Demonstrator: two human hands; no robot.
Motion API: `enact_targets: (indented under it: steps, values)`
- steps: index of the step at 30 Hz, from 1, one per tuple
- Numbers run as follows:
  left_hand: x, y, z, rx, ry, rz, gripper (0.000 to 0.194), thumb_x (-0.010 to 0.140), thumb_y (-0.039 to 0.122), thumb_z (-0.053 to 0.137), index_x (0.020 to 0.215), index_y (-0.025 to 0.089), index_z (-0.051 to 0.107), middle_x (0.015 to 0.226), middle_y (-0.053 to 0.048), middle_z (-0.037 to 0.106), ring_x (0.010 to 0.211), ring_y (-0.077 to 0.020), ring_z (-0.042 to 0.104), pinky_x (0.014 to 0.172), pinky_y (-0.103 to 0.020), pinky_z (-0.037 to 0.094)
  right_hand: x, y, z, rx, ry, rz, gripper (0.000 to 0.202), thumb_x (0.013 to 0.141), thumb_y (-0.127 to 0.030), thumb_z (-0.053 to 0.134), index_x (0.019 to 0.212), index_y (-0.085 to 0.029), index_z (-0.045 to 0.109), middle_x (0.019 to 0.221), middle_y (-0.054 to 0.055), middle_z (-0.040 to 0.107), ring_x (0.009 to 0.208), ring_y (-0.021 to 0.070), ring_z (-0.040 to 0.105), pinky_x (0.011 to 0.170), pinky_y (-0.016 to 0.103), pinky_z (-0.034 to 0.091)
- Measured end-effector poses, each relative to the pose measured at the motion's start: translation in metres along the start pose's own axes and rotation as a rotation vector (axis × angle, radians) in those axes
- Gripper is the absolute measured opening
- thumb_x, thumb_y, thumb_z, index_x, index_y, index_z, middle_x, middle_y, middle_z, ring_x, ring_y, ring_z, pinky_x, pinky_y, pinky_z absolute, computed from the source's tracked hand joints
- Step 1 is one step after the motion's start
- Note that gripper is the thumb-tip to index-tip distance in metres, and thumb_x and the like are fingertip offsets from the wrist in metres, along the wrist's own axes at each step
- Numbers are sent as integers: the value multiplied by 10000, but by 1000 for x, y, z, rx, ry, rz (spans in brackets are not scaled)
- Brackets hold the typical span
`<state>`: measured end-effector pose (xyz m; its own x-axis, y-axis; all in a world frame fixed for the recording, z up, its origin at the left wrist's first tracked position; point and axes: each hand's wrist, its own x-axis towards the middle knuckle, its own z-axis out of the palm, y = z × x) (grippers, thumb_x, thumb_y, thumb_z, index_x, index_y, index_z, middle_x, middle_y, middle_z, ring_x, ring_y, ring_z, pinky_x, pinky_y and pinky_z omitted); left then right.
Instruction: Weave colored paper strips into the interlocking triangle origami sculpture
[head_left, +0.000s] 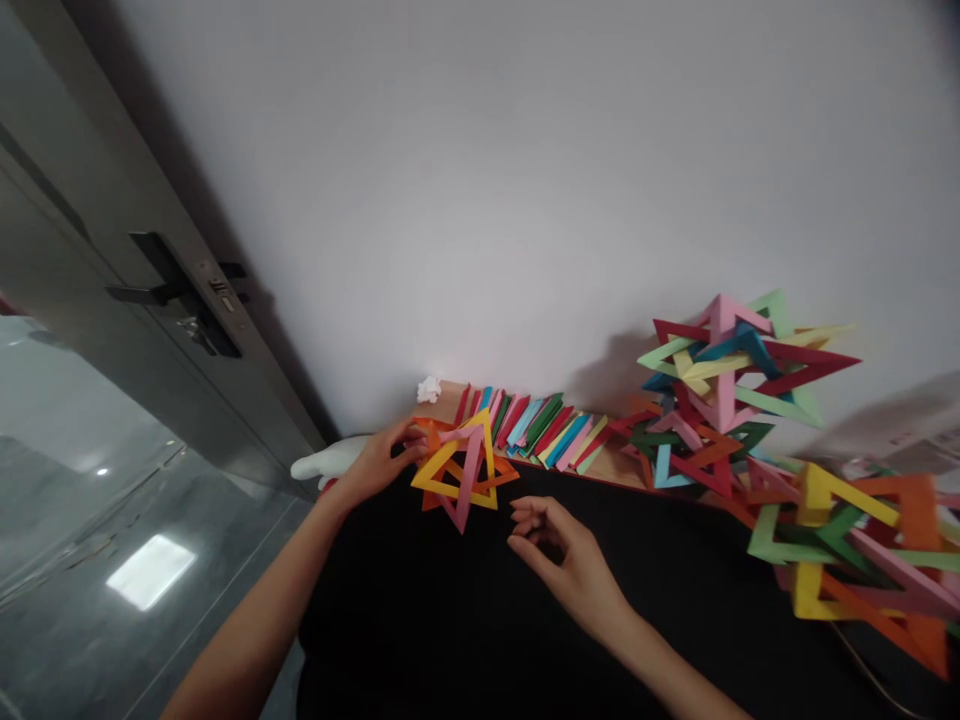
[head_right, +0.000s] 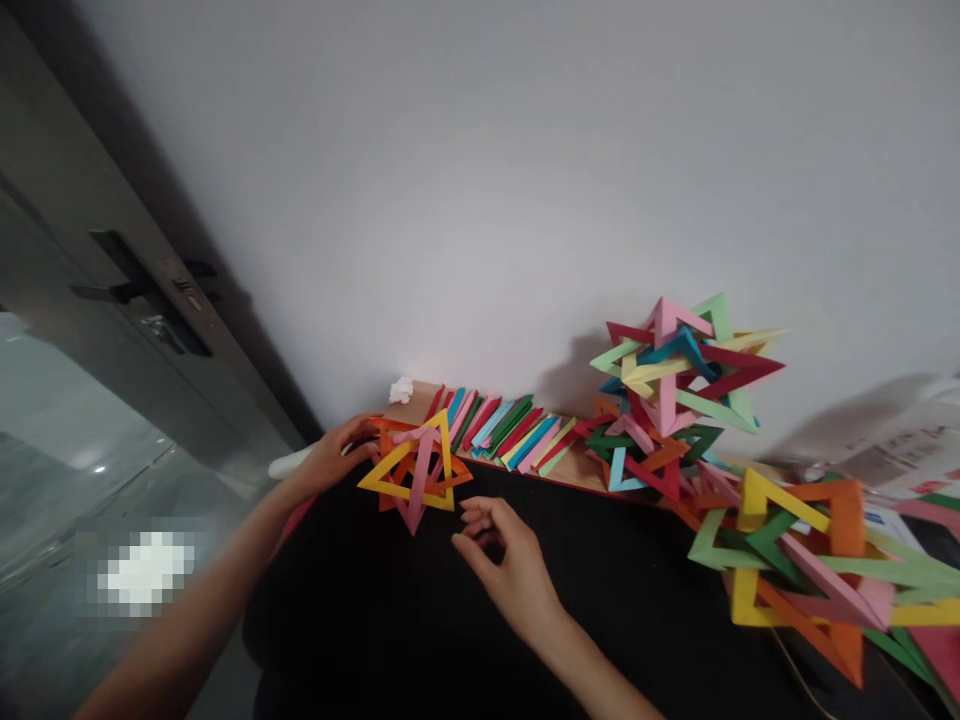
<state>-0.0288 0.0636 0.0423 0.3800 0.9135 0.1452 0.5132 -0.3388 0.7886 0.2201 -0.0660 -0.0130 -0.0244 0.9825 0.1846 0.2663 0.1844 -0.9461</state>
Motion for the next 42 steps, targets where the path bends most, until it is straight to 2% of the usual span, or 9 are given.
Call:
enact_targets:
  steps: [3, 7, 13, 15, 18, 21, 25, 33, 42]
  values:
    - [-6, 7, 10, 11, -8, -22, 231, 804, 384, 593, 903, 182, 648, 826, -41, 720, 757, -226, 670, 728, -334, 513, -2, -10, 2, -52, -87, -65, 292, 834, -271, 608, 1117, -222, 559, 992, 61, 592, 840, 178, 624, 721, 325, 554]
    - [-28, 33, 26, -58, 86, -125, 475, 763, 377, 643, 1187, 183, 553, 785, -22, 703, 741, -227, 672, 700, -341, 521, -1, -22, -8, -65, -164, -83, 521, 767, -276, 698, 1244, -267, 487, 1131, 74, 569, 970, 216, 609, 806, 371, 545]
    - [-73, 61, 43, -479, -246, -270, 903, 731, 295, 703, 1468, 183, 192, 811, -55, 716, 682, -208, 668, 594, -303, 534, 8, -26, -36, -2, -62, -141, 733, 625, -553, 773, 1235, -247, 505, 1186, 119, 570, 1020, 279, 605, 805, 401, 552]
    - [-80, 64, 41, -393, -339, -256, 809, 762, 297, 680, 1454, 226, 266, 801, -44, 722, 602, -180, 636, 528, -269, 505, 12, -30, -45, -44, -77, -177, 557, 707, -524, 726, 1169, -253, 570, 1169, 106, 587, 1028, 267, 602, 804, 389, 550]
    - [-80, 68, 34, -115, -238, -118, 499, 780, 293, 676, 1263, 274, 554, 756, -9, 701, 591, -156, 587, 529, -247, 472, 15, -42, -51, -164, -160, -249, 239, 837, -364, 647, 1056, -269, 658, 1088, 71, 624, 995, 223, 607, 837, 378, 524]
    - [-73, 75, 29, 19, -138, 102, 366, 739, 272, 738, 1098, 270, 665, 906, -28, 684, 705, -160, 588, 623, -261, 486, 18, -56, -48, -198, -247, -345, 220, 869, -283, 614, 1084, -290, 661, 1061, 50, 649, 1005, 208, 598, 877, 388, 504]
    - [-63, 86, 30, 34, -163, 288, 320, 713, 255, 773, 1017, 237, 676, 957, -34, 674, 873, -191, 580, 783, -305, 477, 25, -68, -39, -220, -337, -432, 255, 875, -250, 599, 1124, -291, 634, 1045, 28, 677, 1059, 210, 566, 922, 408, 474]
    - [-52, 88, 40, -190, -253, 53, 118, 719, 110, 721, 814, 162, 672, 763, 10, 664, 668, -111, 563, 624, -206, 432, 38, -62, -32, -174, -364, -354, 51, 837, -204, 643, 883, -227, 638, 870, 26, 654, 928, 198, 573, 797, 341, 481]
    - [-49, 80, 48, -465, -167, -124, 73, 672, 153, 722, 700, 140, 656, 649, 25, 628, 549, -85, 545, 531, -191, 447, 40, -63, -30, -125, -349, -309, 66, 817, -172, 642, 853, -214, 605, 835, -1, 596, 770, 141, 542, 692, 276, 443]
